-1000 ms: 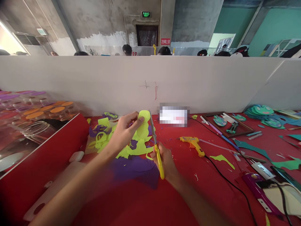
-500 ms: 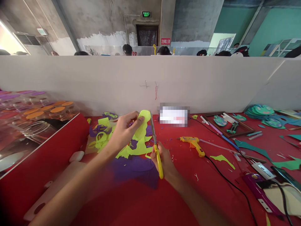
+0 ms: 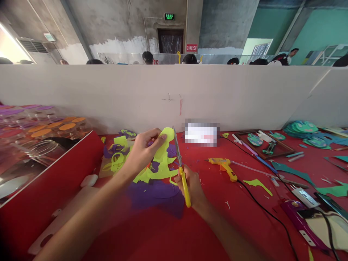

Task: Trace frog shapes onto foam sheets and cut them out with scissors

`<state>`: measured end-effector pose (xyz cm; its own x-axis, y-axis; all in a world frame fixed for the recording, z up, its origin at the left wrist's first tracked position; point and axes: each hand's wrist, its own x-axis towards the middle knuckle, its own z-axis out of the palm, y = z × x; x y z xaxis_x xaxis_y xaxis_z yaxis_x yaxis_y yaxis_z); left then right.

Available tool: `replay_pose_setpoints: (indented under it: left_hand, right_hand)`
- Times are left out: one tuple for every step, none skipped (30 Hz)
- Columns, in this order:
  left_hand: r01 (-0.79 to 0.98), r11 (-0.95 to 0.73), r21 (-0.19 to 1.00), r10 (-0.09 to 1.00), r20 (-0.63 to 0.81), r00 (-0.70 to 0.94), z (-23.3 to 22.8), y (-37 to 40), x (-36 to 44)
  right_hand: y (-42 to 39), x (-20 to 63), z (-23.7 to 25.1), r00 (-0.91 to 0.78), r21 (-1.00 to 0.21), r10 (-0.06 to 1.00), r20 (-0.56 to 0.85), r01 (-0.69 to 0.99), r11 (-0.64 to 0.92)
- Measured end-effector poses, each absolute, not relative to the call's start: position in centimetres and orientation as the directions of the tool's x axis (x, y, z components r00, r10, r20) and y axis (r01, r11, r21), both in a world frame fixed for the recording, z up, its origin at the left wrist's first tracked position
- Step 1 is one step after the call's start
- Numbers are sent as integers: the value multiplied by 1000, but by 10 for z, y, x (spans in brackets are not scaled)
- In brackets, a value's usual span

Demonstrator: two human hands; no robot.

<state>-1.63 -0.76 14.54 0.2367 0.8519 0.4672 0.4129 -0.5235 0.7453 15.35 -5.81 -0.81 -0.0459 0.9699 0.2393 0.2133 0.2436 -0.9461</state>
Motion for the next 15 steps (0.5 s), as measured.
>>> replay_pose_setpoints:
  left_hand:
    - [408, -520, 750, 854, 466, 231, 146, -8, -17]
    - [405, -517, 755, 856, 464, 228, 146, -8, -17]
    - [401, -516, 757, 857, 463, 227, 147, -8, -17]
    - [398, -515, 759, 857, 463, 227, 148, -8, -17]
    - [397, -514, 761, 858, 463, 224, 148, -7, -18]
    - [396, -513, 761, 858, 464, 220, 148, -7, -18]
    - [396, -512, 762, 859, 465, 215, 149, -7, -18]
    - [398, -509, 763, 860, 465, 209, 149, -6, -19]
    - [400, -507, 764, 862, 465, 203, 149, -6, -19]
    - [402, -505, 764, 863, 465, 200, 149, -6, -20]
    - [405, -504, 763, 863, 465, 197, 149, -5, -21]
    - [407, -503, 762, 863, 467, 193, 149, -5, -22]
    - [410, -502, 762, 864, 469, 187, 149, -5, -22]
    - [413, -500, 761, 864, 470, 180, 150, -5, -23]
    - [416, -500, 760, 864, 473, 173, 150, -4, -23]
  right_hand:
    - [-58, 154, -8, -52, -944, 968, 245, 216, 250]
    - [-58, 154, -9, -58, -944, 967, 248, 211, 255]
    - [-58, 154, -10, -62, -942, 966, 253, 212, 260]
    - [-58, 154, -10, -64, -941, 965, 255, 211, 263]
    - [-58, 155, -11, -65, -942, 965, 256, 209, 264]
    - [-57, 155, -12, -67, -943, 965, 254, 206, 262]
    - [-57, 155, -12, -70, -944, 965, 251, 203, 260]
    - [-57, 155, -13, -71, -946, 966, 248, 198, 257]
    - [-57, 155, -12, -73, -949, 968, 242, 189, 251]
    - [-57, 155, -12, -74, -953, 969, 234, 181, 244]
    - [-57, 155, -12, -71, -955, 971, 229, 179, 238]
    - [-57, 155, -11, -67, -955, 971, 228, 182, 236]
    - [-58, 154, -11, -64, -954, 972, 228, 183, 236]
    - [-58, 154, -10, -62, -955, 972, 228, 181, 235]
    - [-58, 154, -10, -63, -956, 972, 227, 176, 235]
